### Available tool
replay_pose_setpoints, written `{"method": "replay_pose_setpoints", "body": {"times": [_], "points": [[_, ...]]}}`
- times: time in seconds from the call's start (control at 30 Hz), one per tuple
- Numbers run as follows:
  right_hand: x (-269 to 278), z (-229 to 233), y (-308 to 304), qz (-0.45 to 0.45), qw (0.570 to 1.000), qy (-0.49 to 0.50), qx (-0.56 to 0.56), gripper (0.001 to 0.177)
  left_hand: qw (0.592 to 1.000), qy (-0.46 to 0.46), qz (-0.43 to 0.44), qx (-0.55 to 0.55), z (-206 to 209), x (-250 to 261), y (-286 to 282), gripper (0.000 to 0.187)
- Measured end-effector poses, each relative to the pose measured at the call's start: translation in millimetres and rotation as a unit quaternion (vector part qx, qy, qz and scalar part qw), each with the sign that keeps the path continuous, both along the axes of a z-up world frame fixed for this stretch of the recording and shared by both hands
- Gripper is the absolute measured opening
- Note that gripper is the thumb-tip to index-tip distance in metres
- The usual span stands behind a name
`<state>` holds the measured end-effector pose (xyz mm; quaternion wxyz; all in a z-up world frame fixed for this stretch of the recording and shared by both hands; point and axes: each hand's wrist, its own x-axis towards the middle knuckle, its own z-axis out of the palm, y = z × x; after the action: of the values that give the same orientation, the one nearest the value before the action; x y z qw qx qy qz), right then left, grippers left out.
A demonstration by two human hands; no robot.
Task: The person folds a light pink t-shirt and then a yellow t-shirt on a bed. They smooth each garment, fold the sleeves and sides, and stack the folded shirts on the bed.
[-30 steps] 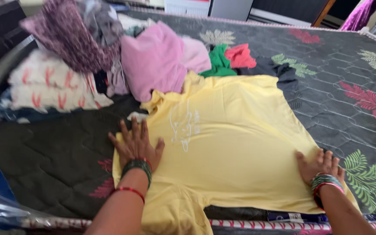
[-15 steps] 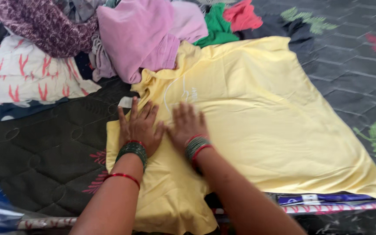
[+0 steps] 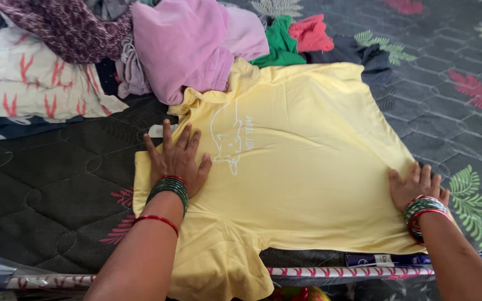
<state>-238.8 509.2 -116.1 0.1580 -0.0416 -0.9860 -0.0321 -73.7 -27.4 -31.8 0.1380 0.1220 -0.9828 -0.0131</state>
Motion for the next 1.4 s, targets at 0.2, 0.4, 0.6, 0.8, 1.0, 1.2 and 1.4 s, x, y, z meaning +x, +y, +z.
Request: {"method": "replay_pose_setpoints", "body": {"times": [0.2,0.4,0.6,0.8,1.0,1.2,1.4], "points": [[22,-56,-194,0.215,0.975,-0.024,0.057,0.079,1.0,-0.009,0.016,-0.001,5,1,5,0.07],[88,14,-288,0.261,0.952,-0.123,-0.107,0.08,1.0,-0.005,0.012,-0.015,1,0,-2,0.069],[85,81,-129,0.103,0.993,-0.048,-0.016,0.08,0.999,-0.029,0.016,0.007,2,-4,0,0.07],[78,77,-73,-0.054,0.986,-0.141,-0.068,0.087,0.998,-0.048,0.026,-0.011,2,-4,-2,0.071],[73,75,-80,-0.068,0.985,-0.137,-0.077,0.086,0.945,-0.265,0.182,0.053,25,-31,66,0.085],[84,79,-82,-0.056,0.988,-0.119,-0.077,0.086,0.962,-0.226,0.09,0.123,22,32,151,0.086],[69,63,-65,-0.043,0.988,-0.112,-0.099,0.087,0.968,-0.183,0.128,0.116,20,77,123,0.09]]}}
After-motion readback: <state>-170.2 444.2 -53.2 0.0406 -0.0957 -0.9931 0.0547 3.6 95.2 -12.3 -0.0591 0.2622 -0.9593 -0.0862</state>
